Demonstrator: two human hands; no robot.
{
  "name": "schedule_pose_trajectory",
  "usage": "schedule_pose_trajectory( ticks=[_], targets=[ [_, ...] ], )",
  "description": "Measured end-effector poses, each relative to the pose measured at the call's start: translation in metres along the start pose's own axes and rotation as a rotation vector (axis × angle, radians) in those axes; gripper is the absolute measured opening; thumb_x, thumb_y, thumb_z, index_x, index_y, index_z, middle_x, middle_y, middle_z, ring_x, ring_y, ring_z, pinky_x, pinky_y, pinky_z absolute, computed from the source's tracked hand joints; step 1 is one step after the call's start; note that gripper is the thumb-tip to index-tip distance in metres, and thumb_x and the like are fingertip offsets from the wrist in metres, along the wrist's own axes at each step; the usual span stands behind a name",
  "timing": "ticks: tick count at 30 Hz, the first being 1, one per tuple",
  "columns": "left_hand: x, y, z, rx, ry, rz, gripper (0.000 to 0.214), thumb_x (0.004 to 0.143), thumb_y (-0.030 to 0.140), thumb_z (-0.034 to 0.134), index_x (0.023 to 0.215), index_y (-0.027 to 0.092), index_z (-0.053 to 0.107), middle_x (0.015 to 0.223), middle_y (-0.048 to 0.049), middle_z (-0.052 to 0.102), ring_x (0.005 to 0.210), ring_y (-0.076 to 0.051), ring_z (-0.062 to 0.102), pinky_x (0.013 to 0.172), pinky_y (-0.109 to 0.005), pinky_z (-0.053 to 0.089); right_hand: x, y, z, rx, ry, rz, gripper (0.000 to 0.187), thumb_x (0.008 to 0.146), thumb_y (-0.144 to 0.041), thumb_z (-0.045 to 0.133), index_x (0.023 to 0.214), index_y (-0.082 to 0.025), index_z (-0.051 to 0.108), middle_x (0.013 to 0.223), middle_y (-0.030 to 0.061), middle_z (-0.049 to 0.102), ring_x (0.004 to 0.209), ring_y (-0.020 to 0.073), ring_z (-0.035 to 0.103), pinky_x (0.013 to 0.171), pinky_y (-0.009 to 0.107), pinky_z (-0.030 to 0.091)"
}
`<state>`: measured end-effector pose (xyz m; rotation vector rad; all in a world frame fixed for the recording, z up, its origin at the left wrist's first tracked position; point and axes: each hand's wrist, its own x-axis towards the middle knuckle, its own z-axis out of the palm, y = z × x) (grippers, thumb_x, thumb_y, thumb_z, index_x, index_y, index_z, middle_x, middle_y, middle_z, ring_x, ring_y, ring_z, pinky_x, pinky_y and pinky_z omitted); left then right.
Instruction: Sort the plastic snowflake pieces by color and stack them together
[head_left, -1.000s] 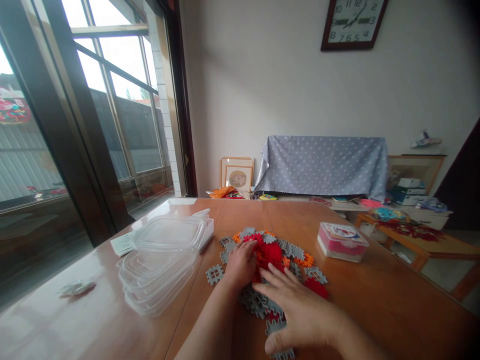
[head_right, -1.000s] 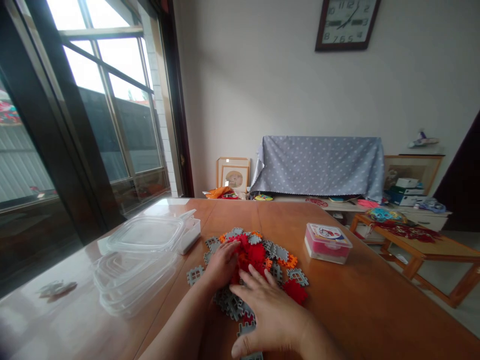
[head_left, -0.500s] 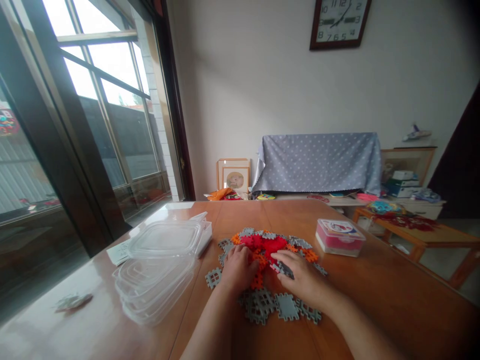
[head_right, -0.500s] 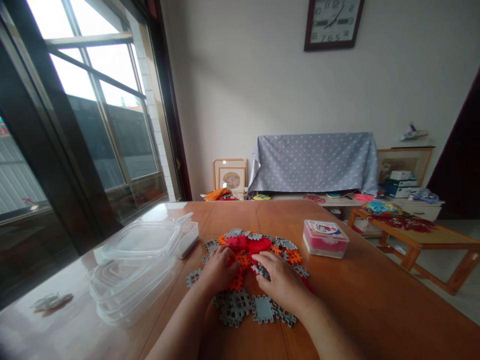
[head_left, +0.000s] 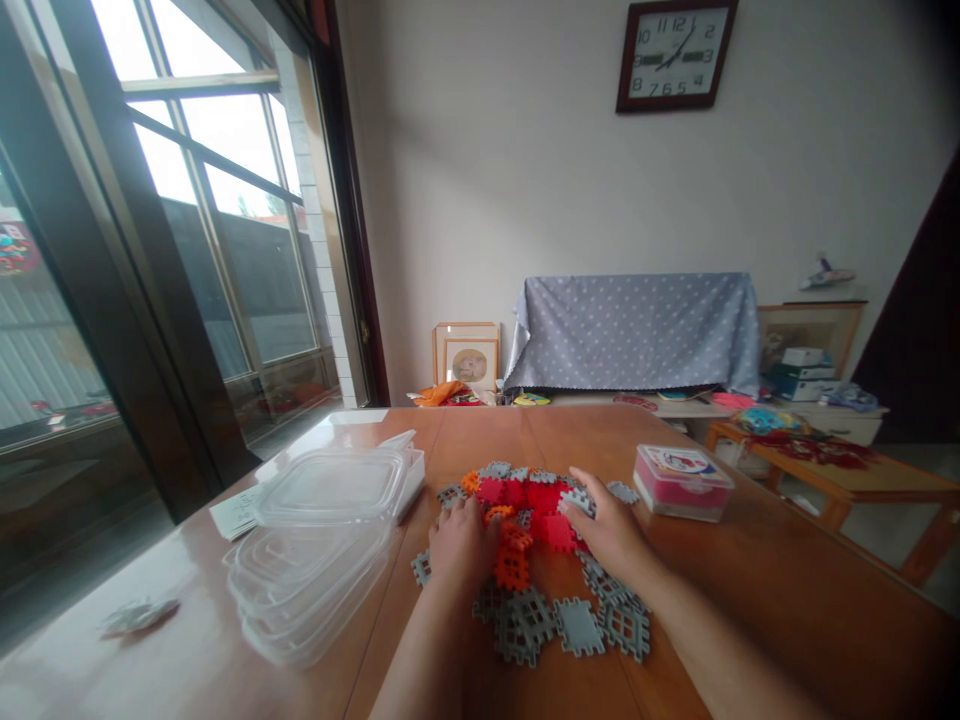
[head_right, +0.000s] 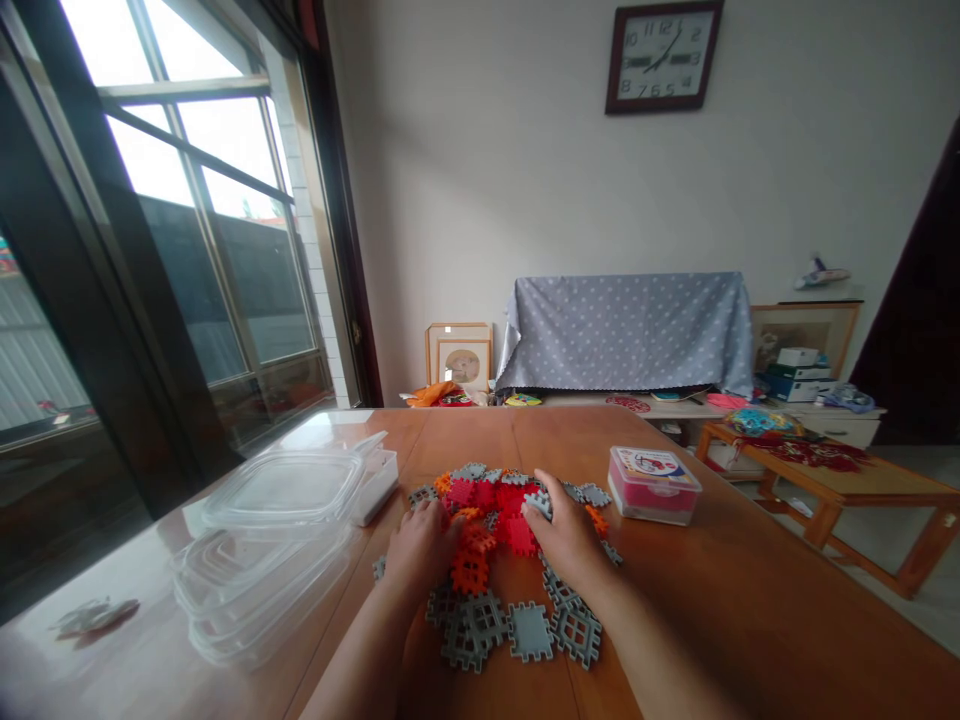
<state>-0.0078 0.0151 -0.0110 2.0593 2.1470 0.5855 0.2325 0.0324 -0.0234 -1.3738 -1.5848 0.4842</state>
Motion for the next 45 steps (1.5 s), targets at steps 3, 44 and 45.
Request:
schedule_pose_trajectory(
  ticks=[3,44,45],
  targets=[
    [0.002,-0.003,-0.001,0.008,0.031,-0.052,0.034,0.099,0.042,0.037,0.097,0.021,0.064,0.119,-0.0143,0.066,0.11,-0.035,0.06,0.088,-0.045,0.045,0.012,-0.001,0.01,-0.034,-0.02,-0.023,0.062,0.085,-0.045,0.062,0.143,-0.026,0.053,0.115,0.0071,0.075,0.104,0.0266,0.07,0.094,0.039,0.052],
    [0.0,0.007,0.021,-0.161,-0.054,-0.091,0.077,0.076,0.058,0.062,0.141,0.018,0.048,0.155,-0.0181,0.044,0.147,-0.039,0.029,0.117,-0.062,0.021,0.117,-0.037,0.084,0.05,-0.713,0.076,0.019,0.079,-0.02,0.07,0.098,-0.018,0.07,0.076,-0.0015,0.068,0.064,0.0118,0.059,0.056,0.021,0.045],
    [-0.001,0.007,0.02,-0.168,-0.042,-0.095,0.076,0.076,0.055,0.063,0.14,0.018,0.048,0.154,-0.0187,0.045,0.146,-0.039,0.031,0.117,-0.062,0.022,0.112,-0.04,0.078,0.086,-0.716,0.068,0.02,0.079,-0.021,0.07,0.098,-0.019,0.07,0.076,-0.0018,0.068,0.063,0.0113,0.059,0.055,0.02,0.044]
  ],
)
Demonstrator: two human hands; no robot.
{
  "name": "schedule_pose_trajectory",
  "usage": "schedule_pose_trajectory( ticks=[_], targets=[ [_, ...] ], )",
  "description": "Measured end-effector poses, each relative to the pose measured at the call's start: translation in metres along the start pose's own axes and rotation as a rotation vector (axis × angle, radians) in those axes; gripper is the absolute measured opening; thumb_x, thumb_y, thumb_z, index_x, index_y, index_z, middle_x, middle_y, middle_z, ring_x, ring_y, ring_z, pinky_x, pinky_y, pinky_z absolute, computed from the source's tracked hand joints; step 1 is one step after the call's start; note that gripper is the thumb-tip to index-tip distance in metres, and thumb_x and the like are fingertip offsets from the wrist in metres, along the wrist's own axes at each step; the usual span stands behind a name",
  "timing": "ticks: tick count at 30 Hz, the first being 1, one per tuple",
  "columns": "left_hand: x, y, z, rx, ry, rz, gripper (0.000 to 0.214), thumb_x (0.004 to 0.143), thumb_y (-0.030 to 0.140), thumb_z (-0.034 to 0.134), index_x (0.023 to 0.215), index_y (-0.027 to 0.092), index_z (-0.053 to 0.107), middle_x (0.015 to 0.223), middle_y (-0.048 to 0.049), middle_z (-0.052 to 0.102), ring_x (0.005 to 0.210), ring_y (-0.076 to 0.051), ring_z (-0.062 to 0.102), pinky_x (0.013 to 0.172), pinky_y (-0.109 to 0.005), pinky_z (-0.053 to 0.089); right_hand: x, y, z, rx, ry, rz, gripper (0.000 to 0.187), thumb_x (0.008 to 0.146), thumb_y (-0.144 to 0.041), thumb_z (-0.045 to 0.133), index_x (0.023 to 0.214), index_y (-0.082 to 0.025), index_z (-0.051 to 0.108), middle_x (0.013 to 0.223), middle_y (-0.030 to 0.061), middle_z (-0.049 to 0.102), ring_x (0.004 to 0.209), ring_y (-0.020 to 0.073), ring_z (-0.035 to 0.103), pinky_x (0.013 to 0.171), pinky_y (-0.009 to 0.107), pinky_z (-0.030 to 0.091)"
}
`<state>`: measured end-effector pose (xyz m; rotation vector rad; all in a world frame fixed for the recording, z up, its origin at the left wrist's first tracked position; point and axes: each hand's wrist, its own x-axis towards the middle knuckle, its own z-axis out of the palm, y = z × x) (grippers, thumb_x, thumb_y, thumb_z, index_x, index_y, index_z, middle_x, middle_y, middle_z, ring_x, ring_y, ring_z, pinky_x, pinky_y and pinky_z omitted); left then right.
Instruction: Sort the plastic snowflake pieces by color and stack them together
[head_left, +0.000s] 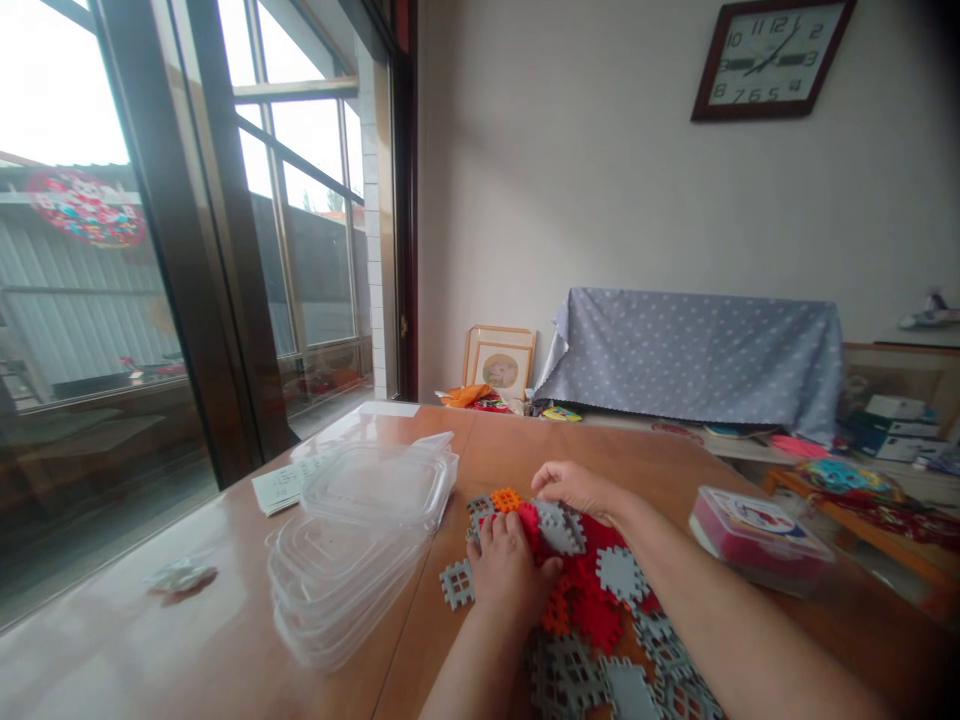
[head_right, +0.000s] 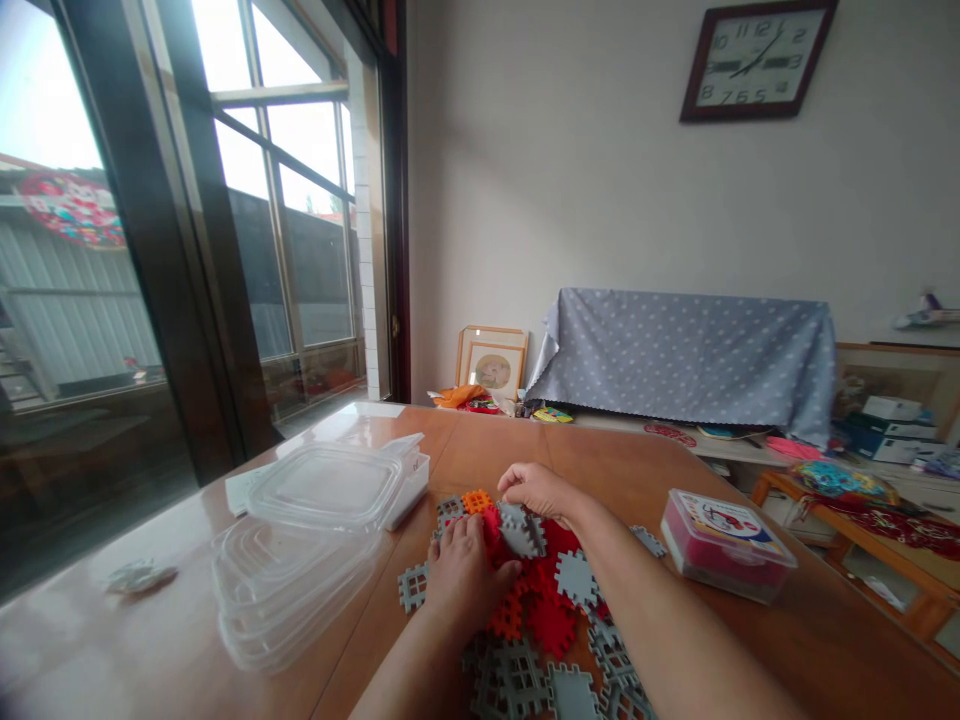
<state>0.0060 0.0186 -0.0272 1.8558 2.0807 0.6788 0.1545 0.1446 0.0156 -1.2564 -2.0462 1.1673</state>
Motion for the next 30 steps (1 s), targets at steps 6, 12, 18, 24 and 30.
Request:
schedule_pose_trajectory(
  ticks=[6,12,18,24,30],
  targets=[
    [0.0,0.003,-0.01,-0.054,0.032,-0.072,0.081,0.072,0.034,0.062,0.147,0.017,0.037,0.154,-0.0207,0.044,0.144,-0.039,0.035,0.117,-0.061,0.021,-0.025,0.003,-0.018,0.077,0.067,-0.018,0.03,0.085,-0.046,0.063,0.098,-0.02,0.07,0.086,0.0024,0.073,0.067,0.0132,0.064,0.06,0.023,0.049],
    [0.0,0.007,-0.015,-0.147,0.082,-0.04,0.07,0.076,0.023,0.053,0.145,0.016,0.041,0.153,-0.0172,0.046,0.144,-0.032,0.038,0.119,-0.047,0.028,-0.003,0.049,-0.048,-0.044,0.358,0.105,0.043,0.085,-0.058,0.059,0.097,-0.018,0.069,0.096,0.0085,0.074,0.088,0.0208,0.069,0.075,0.029,0.051],
    [-0.014,0.013,-0.01,-0.102,-0.048,0.252,0.073,0.072,0.054,0.067,0.142,0.035,0.052,0.164,-0.0041,0.034,0.152,-0.039,0.022,0.122,-0.061,0.013,0.005,0.087,-0.054,-0.148,0.34,0.194,0.05,0.063,-0.055,0.082,0.095,-0.018,0.074,0.103,0.0107,0.077,0.105,0.03,0.068,0.088,0.034,0.05],
    [-0.014,0.012,0.0,-0.022,-0.102,0.265,0.071,0.069,0.044,0.069,0.138,0.036,0.055,0.169,-0.0021,0.021,0.153,-0.04,0.018,0.121,-0.066,0.008,0.004,0.093,-0.043,-0.129,0.283,0.213,0.022,0.062,-0.03,0.079,0.081,-0.019,0.075,0.075,0.0005,0.076,0.078,0.0207,0.068,0.069,0.026,0.047],
    [-0.012,0.013,0.003,0.005,-0.051,0.257,0.059,0.076,0.034,0.062,0.135,0.031,0.056,0.167,-0.0055,0.027,0.149,-0.037,0.029,0.12,-0.064,0.016,-0.001,0.079,-0.039,0.002,0.31,0.199,0.017,0.063,-0.024,0.073,0.078,-0.017,0.073,0.066,0.0,0.071,0.065,0.0157,0.061,0.062,0.024,0.045]
  ],
)
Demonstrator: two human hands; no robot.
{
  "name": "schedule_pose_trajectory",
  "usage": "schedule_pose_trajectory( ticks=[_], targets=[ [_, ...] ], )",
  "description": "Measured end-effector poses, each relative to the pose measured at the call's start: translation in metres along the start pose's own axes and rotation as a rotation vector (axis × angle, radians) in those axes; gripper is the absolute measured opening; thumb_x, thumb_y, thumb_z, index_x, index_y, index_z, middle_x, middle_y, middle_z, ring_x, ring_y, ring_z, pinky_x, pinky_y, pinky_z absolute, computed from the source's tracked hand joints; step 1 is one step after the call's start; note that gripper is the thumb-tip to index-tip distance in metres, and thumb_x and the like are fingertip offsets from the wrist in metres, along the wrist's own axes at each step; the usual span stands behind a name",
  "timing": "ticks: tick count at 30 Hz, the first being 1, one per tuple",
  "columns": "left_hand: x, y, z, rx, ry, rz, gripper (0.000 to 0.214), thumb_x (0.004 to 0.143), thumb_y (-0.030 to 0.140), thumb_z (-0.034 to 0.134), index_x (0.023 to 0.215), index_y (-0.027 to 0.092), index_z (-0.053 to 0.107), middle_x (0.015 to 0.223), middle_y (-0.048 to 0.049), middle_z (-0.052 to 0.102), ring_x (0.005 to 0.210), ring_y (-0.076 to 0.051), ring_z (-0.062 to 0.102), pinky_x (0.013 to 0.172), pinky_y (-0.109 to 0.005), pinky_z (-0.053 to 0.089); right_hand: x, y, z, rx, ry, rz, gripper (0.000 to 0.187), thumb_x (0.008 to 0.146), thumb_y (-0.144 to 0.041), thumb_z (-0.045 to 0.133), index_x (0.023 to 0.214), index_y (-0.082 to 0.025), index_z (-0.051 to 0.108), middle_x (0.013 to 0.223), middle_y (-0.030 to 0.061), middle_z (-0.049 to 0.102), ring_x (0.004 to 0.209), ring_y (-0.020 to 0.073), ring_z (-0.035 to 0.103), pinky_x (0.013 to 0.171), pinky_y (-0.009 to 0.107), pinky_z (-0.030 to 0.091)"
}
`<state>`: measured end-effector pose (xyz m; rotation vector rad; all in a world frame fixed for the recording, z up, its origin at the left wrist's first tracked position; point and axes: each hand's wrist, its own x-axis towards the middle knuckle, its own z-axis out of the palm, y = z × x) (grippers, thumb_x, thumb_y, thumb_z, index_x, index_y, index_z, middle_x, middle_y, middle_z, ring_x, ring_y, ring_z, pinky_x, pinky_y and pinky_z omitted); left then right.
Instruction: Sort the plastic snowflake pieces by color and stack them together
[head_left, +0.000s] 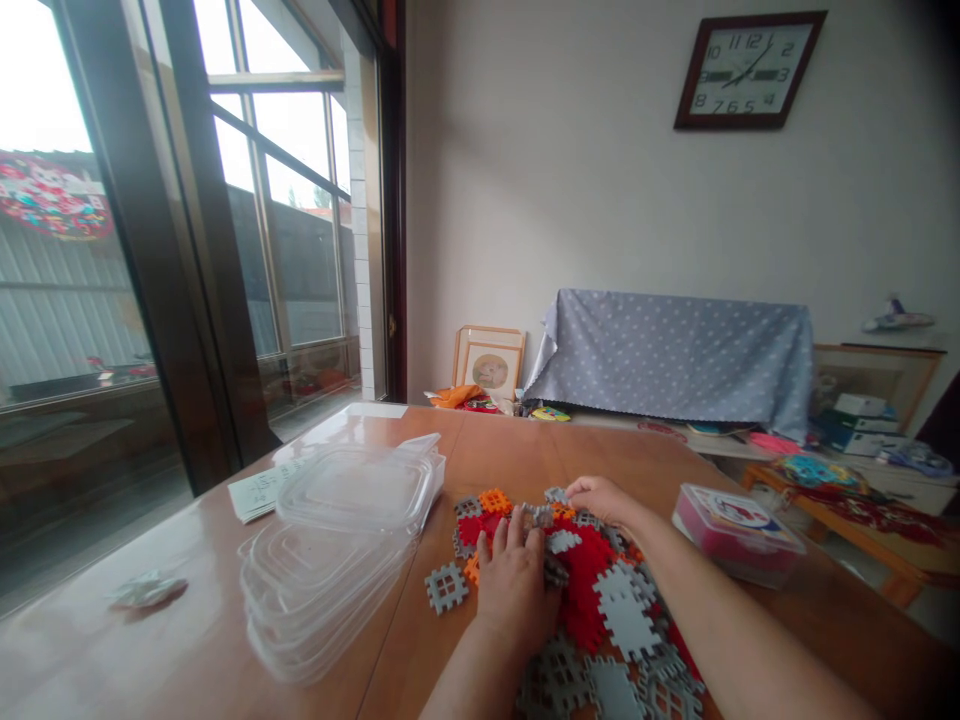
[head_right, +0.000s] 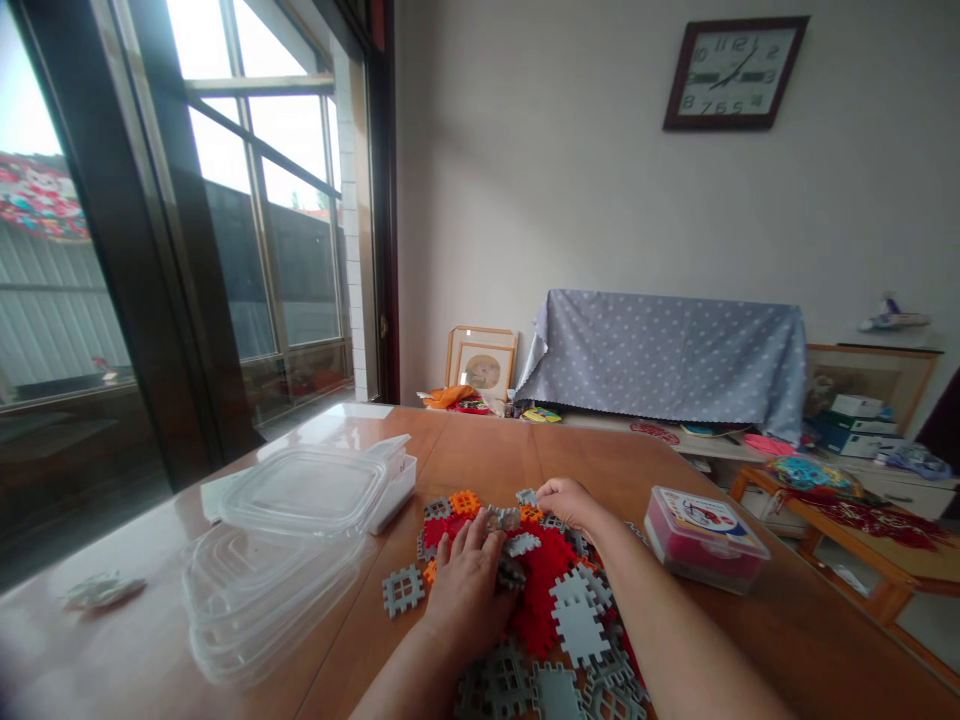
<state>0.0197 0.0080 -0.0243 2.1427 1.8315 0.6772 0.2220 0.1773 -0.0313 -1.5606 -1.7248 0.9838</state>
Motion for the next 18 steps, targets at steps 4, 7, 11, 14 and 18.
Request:
schedule_pose_trajectory(
  ticks=[4,7,11,14,18],
  targets=[
    [0.004,-0.002,-0.004,0.018,0.069,-0.042,0.036,0.086,0.034,0.057,0.119,0.026,0.063,0.149,-0.0112,0.05,0.133,-0.033,0.049,0.113,-0.052,0.033,-0.015,-0.015,-0.004,0.114,-0.025,-0.012,0.022,0.067,-0.028,0.07,0.087,-0.019,0.071,0.068,-0.0005,0.071,0.06,0.0147,0.059,0.058,0.024,0.044],
    [0.008,-0.005,-0.007,0.002,0.108,-0.093,0.028,0.093,0.041,0.05,0.109,0.024,0.065,0.125,-0.0122,0.063,0.113,-0.029,0.06,0.097,-0.042,0.044,-0.031,-0.028,-0.004,0.182,-0.071,-0.038,0.025,0.069,-0.028,0.068,0.092,-0.019,0.07,0.072,-0.0006,0.071,0.059,0.0133,0.058,0.056,0.023,0.043],
    [0.013,-0.011,-0.011,-0.055,0.153,-0.164,0.023,0.095,0.038,0.05,0.11,0.024,0.062,0.117,-0.0095,0.067,0.109,-0.028,0.061,0.091,-0.037,0.044,-0.052,-0.044,0.001,0.222,-0.128,-0.071,0.026,0.071,-0.028,0.067,0.095,-0.019,0.07,0.073,-0.0007,0.069,0.062,0.0127,0.058,0.055,0.021,0.04],
    [0.016,-0.017,-0.011,-0.1,0.196,-0.216,0.03,0.093,0.029,0.05,0.122,0.024,0.055,0.116,-0.0086,0.071,0.112,-0.029,0.062,0.09,-0.036,0.044,-0.068,-0.051,0.004,0.224,-0.16,-0.088,0.027,0.072,-0.027,0.067,0.097,-0.02,0.07,0.077,0.0002,0.07,0.069,0.0143,0.061,0.056,0.021,0.041],
    [0.019,-0.025,-0.013,-0.206,0.209,-0.285,0.048,0.087,0.017,0.05,0.134,0.022,0.045,0.113,-0.0094,0.073,0.109,-0.027,0.067,0.086,-0.032,0.046,-0.091,-0.055,0.002,0.183,-0.223,-0.14,0.029,0.076,-0.031,0.07,0.103,-0.02,0.072,0.089,0.0023,0.073,0.079,0.0168,0.064,0.067,0.025,0.048]
  ],
)
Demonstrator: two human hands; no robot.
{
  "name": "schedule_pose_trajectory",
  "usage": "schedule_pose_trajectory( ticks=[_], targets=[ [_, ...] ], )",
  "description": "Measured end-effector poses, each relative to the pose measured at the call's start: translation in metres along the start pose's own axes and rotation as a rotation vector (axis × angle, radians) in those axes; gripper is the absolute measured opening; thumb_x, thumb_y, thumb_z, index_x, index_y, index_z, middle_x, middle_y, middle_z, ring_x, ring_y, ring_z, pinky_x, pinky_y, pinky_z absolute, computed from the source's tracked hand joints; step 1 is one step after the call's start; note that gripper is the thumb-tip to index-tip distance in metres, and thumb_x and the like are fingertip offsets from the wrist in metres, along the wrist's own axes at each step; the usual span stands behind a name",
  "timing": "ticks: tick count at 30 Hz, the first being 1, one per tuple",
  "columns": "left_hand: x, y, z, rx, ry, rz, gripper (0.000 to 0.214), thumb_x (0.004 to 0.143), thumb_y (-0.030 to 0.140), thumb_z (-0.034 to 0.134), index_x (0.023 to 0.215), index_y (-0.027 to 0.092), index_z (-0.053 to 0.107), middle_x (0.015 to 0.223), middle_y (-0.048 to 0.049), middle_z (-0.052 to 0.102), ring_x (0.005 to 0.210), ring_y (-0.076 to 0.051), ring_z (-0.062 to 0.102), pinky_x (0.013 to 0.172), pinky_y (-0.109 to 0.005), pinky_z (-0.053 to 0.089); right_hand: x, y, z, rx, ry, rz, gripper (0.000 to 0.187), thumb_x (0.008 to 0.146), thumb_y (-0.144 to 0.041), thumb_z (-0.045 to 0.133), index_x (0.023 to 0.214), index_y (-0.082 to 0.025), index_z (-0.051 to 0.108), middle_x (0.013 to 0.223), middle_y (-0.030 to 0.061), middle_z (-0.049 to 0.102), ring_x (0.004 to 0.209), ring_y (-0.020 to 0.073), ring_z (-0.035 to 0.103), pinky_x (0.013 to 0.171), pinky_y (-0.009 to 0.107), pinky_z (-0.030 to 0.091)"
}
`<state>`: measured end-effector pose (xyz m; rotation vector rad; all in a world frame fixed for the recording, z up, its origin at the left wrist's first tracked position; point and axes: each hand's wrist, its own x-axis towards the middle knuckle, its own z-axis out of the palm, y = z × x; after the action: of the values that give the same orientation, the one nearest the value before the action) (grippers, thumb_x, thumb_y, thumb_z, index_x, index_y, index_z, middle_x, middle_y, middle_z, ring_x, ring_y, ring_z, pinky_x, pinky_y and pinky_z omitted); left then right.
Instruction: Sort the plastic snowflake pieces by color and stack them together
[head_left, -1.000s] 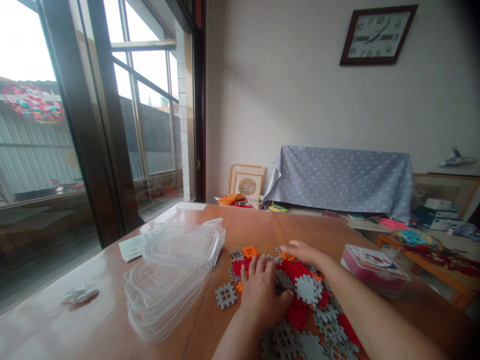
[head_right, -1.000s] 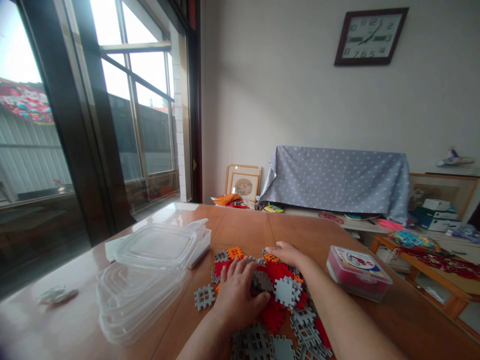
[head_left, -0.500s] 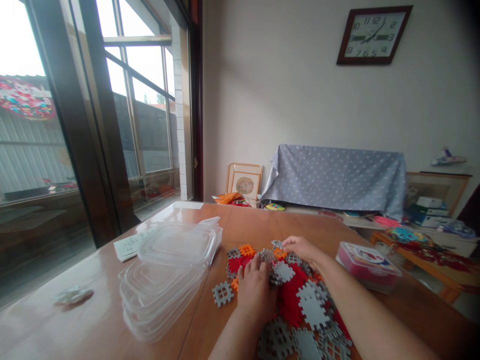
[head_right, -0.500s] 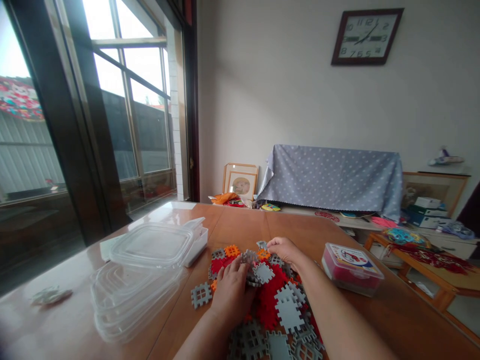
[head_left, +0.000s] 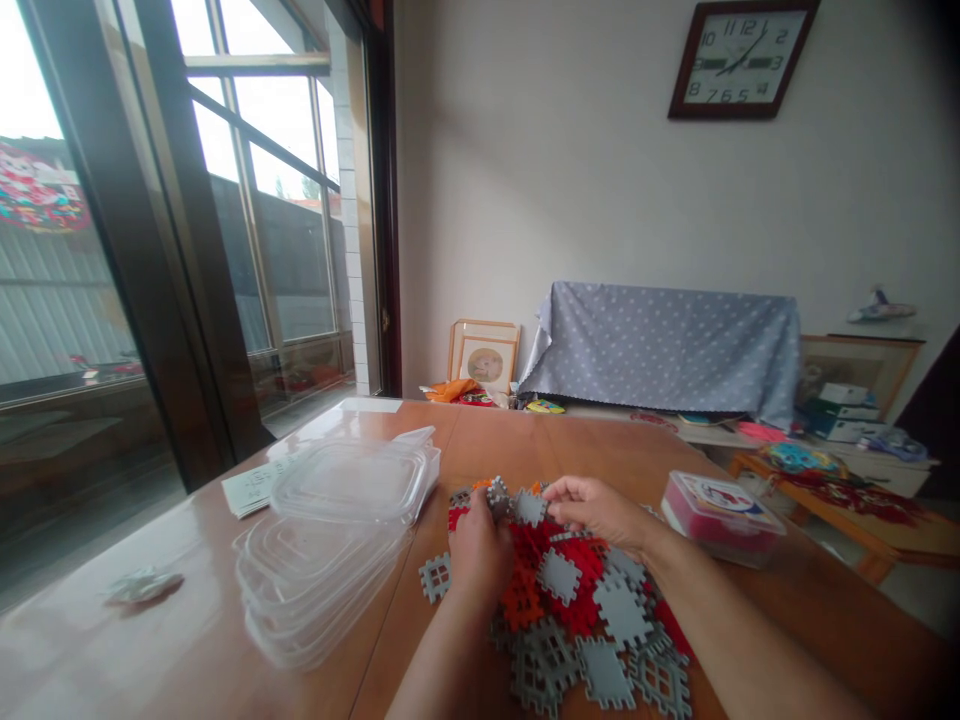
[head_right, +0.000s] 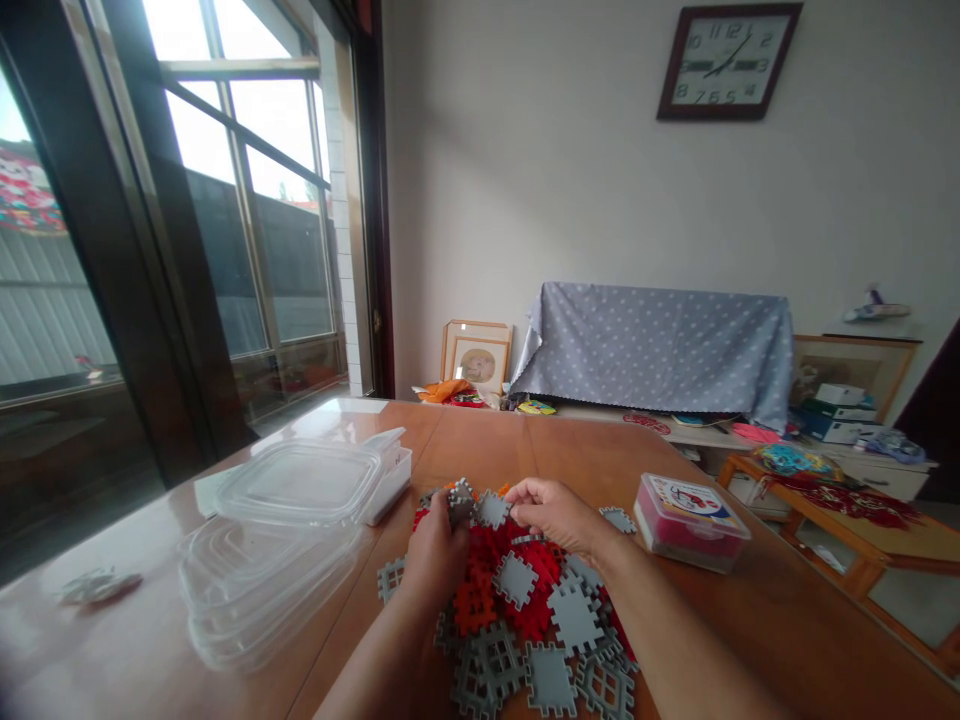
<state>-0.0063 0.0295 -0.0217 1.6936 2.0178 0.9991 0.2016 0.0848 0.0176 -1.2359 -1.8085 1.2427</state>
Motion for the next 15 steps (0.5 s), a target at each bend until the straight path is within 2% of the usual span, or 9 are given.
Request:
schedule_pose_trajectory(
  ticks=[4,7,9,11,15],
  targets=[
    [0.004,-0.003,-0.003,-0.172,0.028,-0.016,0.062,0.083,0.011,0.048,0.144,0.018,0.034,0.121,-0.0106,0.07,0.113,-0.022,0.067,0.092,-0.028,0.047,-0.027,0.001,-0.005,-0.178,0.019,-0.092,0.038,0.082,-0.044,0.071,0.112,-0.022,0.073,0.105,0.0055,0.075,0.098,0.0245,0.067,0.087,0.034,0.052],
    [0.005,-0.002,-0.006,-0.194,0.068,-0.048,0.074,0.078,0.008,0.051,0.149,0.009,0.028,0.14,-0.0184,0.058,0.132,-0.025,0.055,0.107,-0.031,0.041,-0.05,0.009,-0.012,-0.342,0.014,-0.111,0.061,0.073,-0.051,0.079,0.129,-0.028,0.068,0.135,0.0073,0.067,0.126,0.0327,0.059,0.107,0.041,0.045],
    [0.005,-0.001,-0.008,-0.195,0.104,-0.054,0.076,0.076,0.006,0.053,0.148,0.005,0.03,0.148,-0.0216,0.048,0.141,-0.027,0.045,0.114,-0.033,0.035,-0.063,0.017,-0.015,-0.403,-0.005,-0.122,0.085,0.062,-0.049,0.087,0.141,-0.032,0.06,0.151,0.0058,0.054,0.14,0.0358,0.047,0.116,0.044,0.037],
    [0.005,-0.001,-0.008,-0.201,0.138,-0.042,0.071,0.077,0.005,0.053,0.146,0.004,0.035,0.147,-0.0221,0.048,0.142,-0.027,0.043,0.117,-0.034,0.033,-0.072,0.025,-0.014,-0.414,-0.005,-0.14,0.101,0.056,-0.043,0.091,0.148,-0.033,0.051,0.158,0.0043,0.045,0.146,0.0363,0.039,0.12,0.046,0.031],
    [0.007,-0.002,-0.006,-0.212,0.189,0.017,0.062,0.08,0.01,0.054,0.141,0.008,0.044,0.139,-0.0201,0.054,0.136,-0.027,0.048,0.115,-0.037,0.036,-0.072,0.037,-0.007,-0.437,0.085,-0.14,0.102,0.063,-0.031,0.084,0.154,-0.039,0.039,0.159,-0.0003,0.044,0.146,0.0339,0.04,0.121,0.047,0.028]
  ],
)
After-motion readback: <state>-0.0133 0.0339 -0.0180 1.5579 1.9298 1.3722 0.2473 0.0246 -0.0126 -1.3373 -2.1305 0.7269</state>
